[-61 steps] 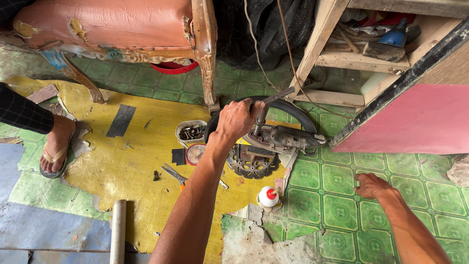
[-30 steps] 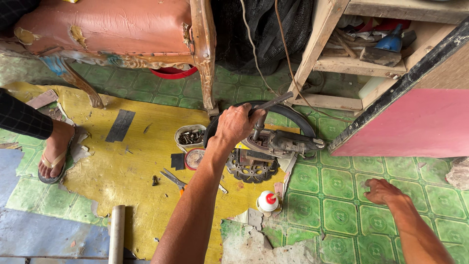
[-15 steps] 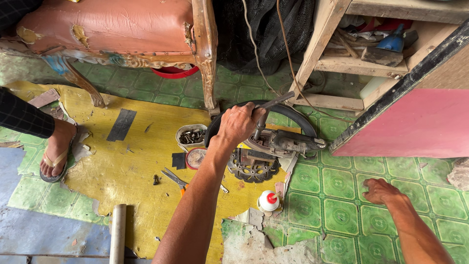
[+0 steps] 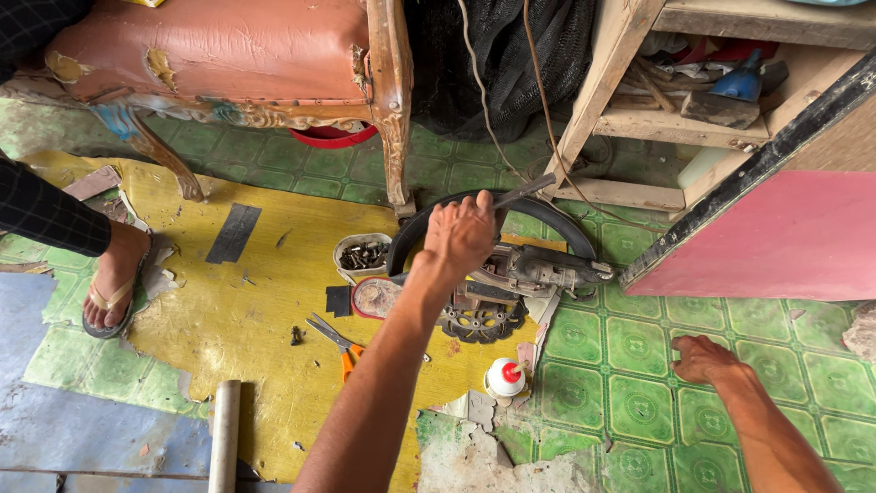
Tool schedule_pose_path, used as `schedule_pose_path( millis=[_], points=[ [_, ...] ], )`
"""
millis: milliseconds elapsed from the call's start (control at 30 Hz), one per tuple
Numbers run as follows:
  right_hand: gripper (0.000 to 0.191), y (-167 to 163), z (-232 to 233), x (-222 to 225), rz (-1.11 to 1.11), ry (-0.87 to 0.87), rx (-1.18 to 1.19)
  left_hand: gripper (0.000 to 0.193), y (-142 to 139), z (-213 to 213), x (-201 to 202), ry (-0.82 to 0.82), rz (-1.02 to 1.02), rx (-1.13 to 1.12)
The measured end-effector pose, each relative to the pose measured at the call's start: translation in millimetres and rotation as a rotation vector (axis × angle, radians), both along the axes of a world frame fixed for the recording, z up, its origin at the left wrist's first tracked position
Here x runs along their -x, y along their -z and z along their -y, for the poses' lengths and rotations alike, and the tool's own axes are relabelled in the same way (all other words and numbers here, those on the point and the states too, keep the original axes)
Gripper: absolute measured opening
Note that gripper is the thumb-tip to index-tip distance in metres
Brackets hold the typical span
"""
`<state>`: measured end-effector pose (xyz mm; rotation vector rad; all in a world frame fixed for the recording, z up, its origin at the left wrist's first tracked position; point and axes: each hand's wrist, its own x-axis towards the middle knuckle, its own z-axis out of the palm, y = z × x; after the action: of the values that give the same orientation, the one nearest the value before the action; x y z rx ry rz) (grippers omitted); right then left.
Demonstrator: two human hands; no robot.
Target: The person applies liquid from a white bottle with a red cap to a metal part on a workbench, then uses a metal rod to manipulate the part. The person repeats the application and manipulation several times while adjusting the part's position.
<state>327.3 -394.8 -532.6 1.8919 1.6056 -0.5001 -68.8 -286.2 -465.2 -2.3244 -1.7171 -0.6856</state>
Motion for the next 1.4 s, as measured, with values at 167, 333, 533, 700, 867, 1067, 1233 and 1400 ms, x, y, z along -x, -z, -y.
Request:
schedule_pose_path(
  millis=[167,333,533,700,867,1067,1233,1400],
  points=[
    [0.059,-0.6,-0.1,5.9,-0.018,-0.009,0.015,0.044,-40.2,15.7,9.8,0.040,0.128,0.389],
    [0.059,-1.8,0.6,7.2,-0.003,0.023,0.028,0.052,-58.7,22.7,5.6,0.000,0.161,0.369],
    [0.060,0.3,-0.5,7.8,-0.003,0.046,0.049,0.054,-58.2,21.9,6.3,-0.003,0.153,0.398],
    [0.059,1.4,-0.8,9.1,-0.016,0.036,0.034,0.054,-60.0,23.1,6.9,0.002,0.145,0.362],
    [0.058,-0.8,-0.1,10.3,-0.018,0.029,0.036,0.053,-63.1,24.3,6.3,-0.008,0.167,0.391],
    [0.054,-1.0,-0.1,11.5,-0.012,0.018,0.043,0.048,-57.0,20.5,10.4,0.003,0.282,0.404],
    [0.052,3.5,0.3,18.0,-0.011,-0.041,0.057,0.050,-39.9,9.7,13.5,-0.012,0.338,0.348],
    [0.073,7.1,17.2,68.3,-0.428,-0.037,0.088,0.049,-28.9,-0.2,16.3,-0.028,0.412,0.388]
  ],
)
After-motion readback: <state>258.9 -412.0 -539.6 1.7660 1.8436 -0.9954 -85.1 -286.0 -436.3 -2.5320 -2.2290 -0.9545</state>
